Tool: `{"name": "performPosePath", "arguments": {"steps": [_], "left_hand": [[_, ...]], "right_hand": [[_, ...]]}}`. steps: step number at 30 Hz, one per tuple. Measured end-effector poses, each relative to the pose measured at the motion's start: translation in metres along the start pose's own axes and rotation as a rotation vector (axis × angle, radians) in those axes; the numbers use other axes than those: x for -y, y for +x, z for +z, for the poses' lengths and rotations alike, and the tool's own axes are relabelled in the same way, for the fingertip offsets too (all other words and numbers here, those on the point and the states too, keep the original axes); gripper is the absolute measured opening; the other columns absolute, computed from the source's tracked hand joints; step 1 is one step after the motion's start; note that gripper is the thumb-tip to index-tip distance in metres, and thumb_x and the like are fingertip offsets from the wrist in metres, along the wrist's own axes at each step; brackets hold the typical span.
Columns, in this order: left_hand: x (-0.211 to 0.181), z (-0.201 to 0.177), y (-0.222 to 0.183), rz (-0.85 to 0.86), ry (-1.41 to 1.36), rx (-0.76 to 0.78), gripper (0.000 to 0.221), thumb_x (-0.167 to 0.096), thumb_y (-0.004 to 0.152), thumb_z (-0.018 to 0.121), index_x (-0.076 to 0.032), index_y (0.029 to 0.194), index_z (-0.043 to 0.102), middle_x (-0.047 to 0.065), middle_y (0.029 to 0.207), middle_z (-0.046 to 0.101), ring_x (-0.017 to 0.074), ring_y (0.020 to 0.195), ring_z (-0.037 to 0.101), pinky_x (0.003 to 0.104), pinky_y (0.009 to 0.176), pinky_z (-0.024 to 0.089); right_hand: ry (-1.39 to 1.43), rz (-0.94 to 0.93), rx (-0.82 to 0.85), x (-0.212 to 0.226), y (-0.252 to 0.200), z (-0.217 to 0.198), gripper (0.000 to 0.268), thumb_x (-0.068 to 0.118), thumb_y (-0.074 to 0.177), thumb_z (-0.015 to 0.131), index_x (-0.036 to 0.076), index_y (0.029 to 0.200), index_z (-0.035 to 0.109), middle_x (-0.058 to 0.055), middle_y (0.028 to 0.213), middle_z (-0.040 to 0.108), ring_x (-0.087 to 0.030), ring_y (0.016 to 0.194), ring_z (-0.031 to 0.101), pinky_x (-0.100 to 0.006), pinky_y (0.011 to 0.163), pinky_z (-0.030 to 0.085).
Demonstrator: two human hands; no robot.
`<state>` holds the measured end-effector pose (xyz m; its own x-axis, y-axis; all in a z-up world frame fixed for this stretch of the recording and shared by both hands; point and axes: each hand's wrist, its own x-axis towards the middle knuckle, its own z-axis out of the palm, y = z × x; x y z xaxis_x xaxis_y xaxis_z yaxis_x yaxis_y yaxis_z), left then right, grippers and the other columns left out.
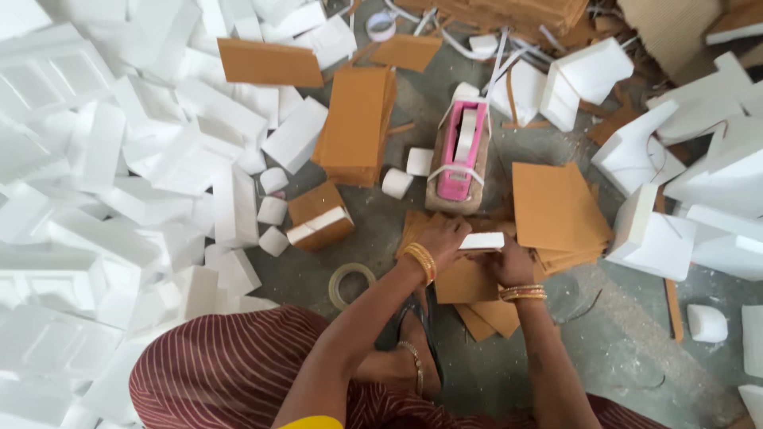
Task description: The person assembles cardboard boxes by folding flat cardboard sheets and inserting white foam protective corners by hand.
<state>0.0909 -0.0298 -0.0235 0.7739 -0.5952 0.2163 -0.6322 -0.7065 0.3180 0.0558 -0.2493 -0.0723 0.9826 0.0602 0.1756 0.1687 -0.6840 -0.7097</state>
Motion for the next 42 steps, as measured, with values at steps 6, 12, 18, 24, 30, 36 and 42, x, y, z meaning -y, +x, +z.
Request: {"name": "performPosePath", "arguments": {"steps": [6, 12, 18, 24, 30, 36, 42], "left_hand": [[0.026, -0.009, -0.037, -0.291, -0.547, -0.133, 0.058, -0.018, 0.072, 0.086, -0.005, 0.122, 0.059, 0.016, 0.112, 0.07, 0.034, 0.1, 0.07, 0.043, 0.085, 0.057], [0.034, 0.035, -0.042, -0.511, -0.539, -0.042, 0.053, -0.024, 0.078, 0.088, -0.004, 0.12, 0.063, 0.016, 0.11, 0.072, 0.032, 0.098, 0.072, 0.04, 0.085, 0.058], [0.043, 0.036, -0.036, -0.399, -0.628, -0.079, 0.061, -0.018, 0.078, 0.084, -0.004, 0.132, 0.06, 0.019, 0.127, 0.066, 0.0357, 0.115, 0.066, 0.041, 0.094, 0.055], [0.049, 0.041, -0.035, -0.441, -0.596, 0.013, 0.058, -0.02, 0.078, 0.085, -0.001, 0.127, 0.06, 0.02, 0.124, 0.065, 0.0382, 0.114, 0.065, 0.044, 0.094, 0.054], [0.044, 0.039, -0.042, -0.446, -0.5, -0.02, 0.054, -0.027, 0.077, 0.086, -0.003, 0.12, 0.065, 0.02, 0.117, 0.067, 0.0391, 0.108, 0.066, 0.045, 0.092, 0.055], [0.05, 0.044, -0.038, -0.388, -0.495, -0.103, 0.057, -0.027, 0.075, 0.087, -0.004, 0.122, 0.066, 0.02, 0.12, 0.067, 0.0401, 0.111, 0.064, 0.046, 0.093, 0.053], [0.046, 0.036, -0.037, -0.526, -0.694, -0.062, 0.055, -0.02, 0.073, 0.085, -0.005, 0.123, 0.066, 0.017, 0.119, 0.072, 0.0332, 0.109, 0.071, 0.041, 0.095, 0.056]], "right_hand": [[-0.011, -0.036, 0.001, 0.024, 0.002, -0.007, 0.045, 0.044, 0.078, 0.083, 0.011, 0.107, 0.074, -0.013, 0.102, 0.075, -0.036, 0.093, 0.071, -0.047, 0.079, 0.056], [-0.034, 0.118, 0.1, 0.035, 0.008, -0.012, 0.045, 0.045, 0.077, 0.084, 0.014, 0.109, 0.077, -0.011, 0.096, 0.077, -0.033, 0.088, 0.073, -0.046, 0.076, 0.057], [0.051, 0.211, 0.134, 0.029, 0.014, -0.011, 0.051, 0.045, 0.073, 0.086, 0.01, 0.109, 0.075, -0.013, 0.097, 0.078, -0.03, 0.089, 0.075, -0.043, 0.078, 0.058], [0.107, 0.261, 0.181, 0.015, 0.015, -0.002, 0.053, 0.045, 0.073, 0.086, 0.007, 0.109, 0.074, -0.013, 0.098, 0.079, -0.03, 0.091, 0.076, -0.043, 0.08, 0.058], [-0.006, 0.18, 0.138, 0.007, 0.009, 0.004, 0.055, 0.052, 0.075, 0.083, 0.01, 0.111, 0.074, -0.014, 0.097, 0.076, -0.033, 0.089, 0.074, -0.046, 0.079, 0.057], [-0.105, 0.147, 0.101, 0.009, 0.012, 0.001, 0.06, 0.055, 0.073, 0.084, 0.008, 0.11, 0.075, -0.017, 0.098, 0.075, -0.038, 0.094, 0.07, -0.049, 0.082, 0.054], [-0.031, 0.153, 0.129, 0.019, 0.009, -0.004, 0.057, 0.057, 0.076, 0.079, 0.011, 0.111, 0.075, -0.013, 0.098, 0.078, -0.033, 0.092, 0.074, -0.046, 0.081, 0.058]]}}
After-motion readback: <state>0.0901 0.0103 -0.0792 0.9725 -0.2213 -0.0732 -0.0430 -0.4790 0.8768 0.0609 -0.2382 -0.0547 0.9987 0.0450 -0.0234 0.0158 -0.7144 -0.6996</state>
